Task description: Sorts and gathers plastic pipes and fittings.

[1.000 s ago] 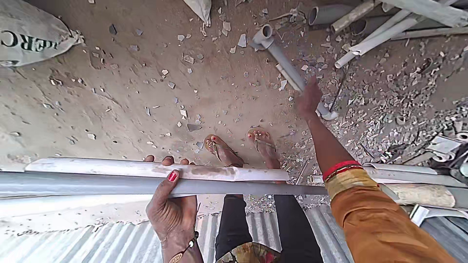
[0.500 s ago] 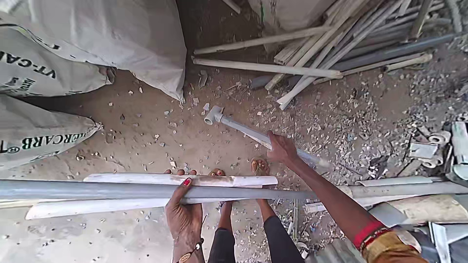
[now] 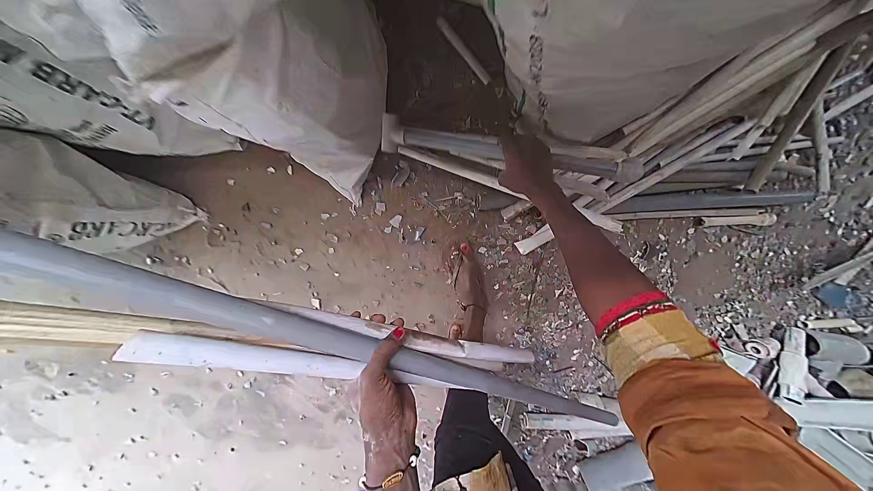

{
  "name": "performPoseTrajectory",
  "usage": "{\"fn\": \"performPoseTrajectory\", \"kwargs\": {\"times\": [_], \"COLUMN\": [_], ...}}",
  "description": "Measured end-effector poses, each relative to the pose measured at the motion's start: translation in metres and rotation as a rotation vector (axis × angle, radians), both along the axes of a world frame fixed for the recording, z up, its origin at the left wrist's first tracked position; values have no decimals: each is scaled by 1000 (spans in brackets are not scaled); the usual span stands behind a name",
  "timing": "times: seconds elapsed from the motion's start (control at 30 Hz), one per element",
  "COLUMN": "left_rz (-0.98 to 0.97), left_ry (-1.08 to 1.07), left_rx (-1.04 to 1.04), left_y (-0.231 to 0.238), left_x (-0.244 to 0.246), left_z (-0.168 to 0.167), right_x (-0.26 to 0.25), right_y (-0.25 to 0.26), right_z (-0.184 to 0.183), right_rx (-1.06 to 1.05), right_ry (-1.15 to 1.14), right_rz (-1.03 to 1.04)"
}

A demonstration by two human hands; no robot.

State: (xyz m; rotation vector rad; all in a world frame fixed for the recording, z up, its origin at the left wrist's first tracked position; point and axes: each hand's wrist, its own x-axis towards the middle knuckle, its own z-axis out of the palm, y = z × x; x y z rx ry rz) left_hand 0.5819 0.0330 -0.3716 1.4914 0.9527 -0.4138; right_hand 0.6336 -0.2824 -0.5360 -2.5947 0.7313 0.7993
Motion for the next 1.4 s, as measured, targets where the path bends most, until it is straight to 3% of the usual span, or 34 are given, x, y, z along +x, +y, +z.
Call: {"fn": "performPoseTrajectory", "kwargs": {"times": [0.13,0.23,0.47,0.73,0.9,1.07,1.2,1.4], "left_rz": [55,35,95,194,238,312,376,501], "left_ry": [145,123,86,148,125,67,132,261], "left_rx": [185,107,80,81,68,12,-9,-127], "left_y": [-12,-29,-61,-80,-96,-133,-185,-282], "left_x": [5,27,46,18,-16,-88,-161,-246], "left_z": [-34,-31,-25,-23,-17,-9,-6,2], "right_x": [-4,-18,-46,-11,-29,-100,-152,-213], "right_y": [-10,3,54,46,57,57,8,-106], "right_z": [-68,-93,-107,-94,-35,48,73,144], "right_rx": [-65,-16,4,195,323,430,323,261], "right_ry": [-12,7,35,228,218,147,229,394], "right_rz": [49,71,117,-17,57,148,114,17]}}
